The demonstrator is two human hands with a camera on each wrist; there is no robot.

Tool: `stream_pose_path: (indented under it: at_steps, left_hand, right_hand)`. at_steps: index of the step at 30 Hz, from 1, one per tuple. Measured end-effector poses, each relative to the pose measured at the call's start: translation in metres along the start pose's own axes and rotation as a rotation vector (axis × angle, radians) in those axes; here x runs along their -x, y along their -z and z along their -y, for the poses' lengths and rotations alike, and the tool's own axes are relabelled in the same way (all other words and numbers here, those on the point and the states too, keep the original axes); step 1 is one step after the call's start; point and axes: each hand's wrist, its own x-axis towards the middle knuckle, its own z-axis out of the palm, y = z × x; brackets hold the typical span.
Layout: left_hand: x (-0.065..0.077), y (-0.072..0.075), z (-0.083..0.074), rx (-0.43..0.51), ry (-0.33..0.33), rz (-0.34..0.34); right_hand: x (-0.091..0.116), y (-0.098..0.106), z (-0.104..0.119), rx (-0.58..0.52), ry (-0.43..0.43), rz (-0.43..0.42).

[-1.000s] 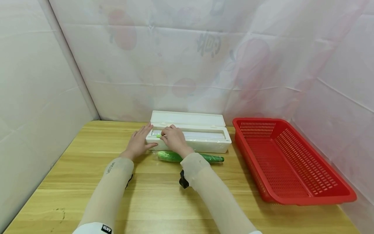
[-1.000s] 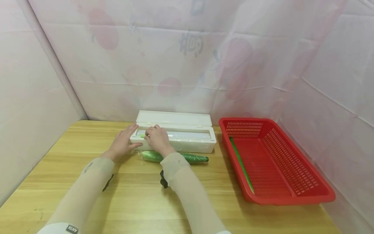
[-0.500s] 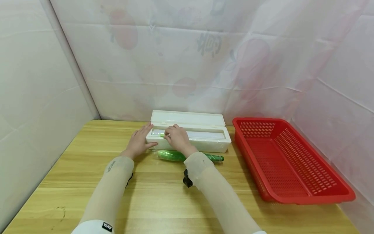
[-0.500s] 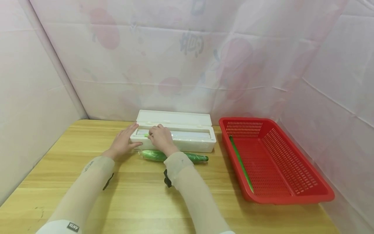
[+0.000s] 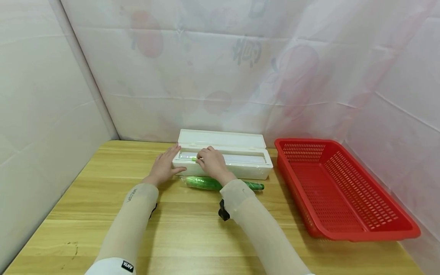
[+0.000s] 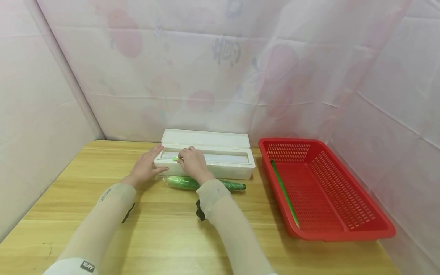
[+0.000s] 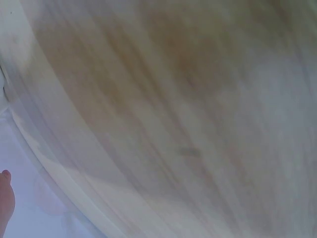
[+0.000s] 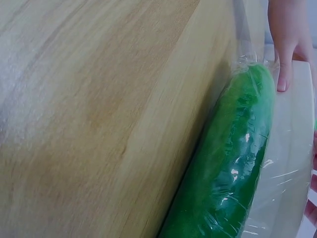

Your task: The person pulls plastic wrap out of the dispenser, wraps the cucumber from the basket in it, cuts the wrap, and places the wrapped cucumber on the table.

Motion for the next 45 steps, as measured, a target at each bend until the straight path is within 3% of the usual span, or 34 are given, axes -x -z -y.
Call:
stream_pose_path:
  at_steps: [13,26,45]
  left_hand:
    - [0.001,0.003,-0.004,0.001,0.004,0.001]
    - [-0.002,0.004,-0.007,0.018,0.014,0.023]
    - [0.001,-0.001,0.0,0.031,0.013,0.019]
  right_hand:
    - [0.006,0.007,-0.006,0.056,0.015,-0.018]
    - [0.015,0.01,-0.02,0.006,0.004,-0.045]
    - [0.028,0.015,-0.036,0.021,-0.032,0.002]
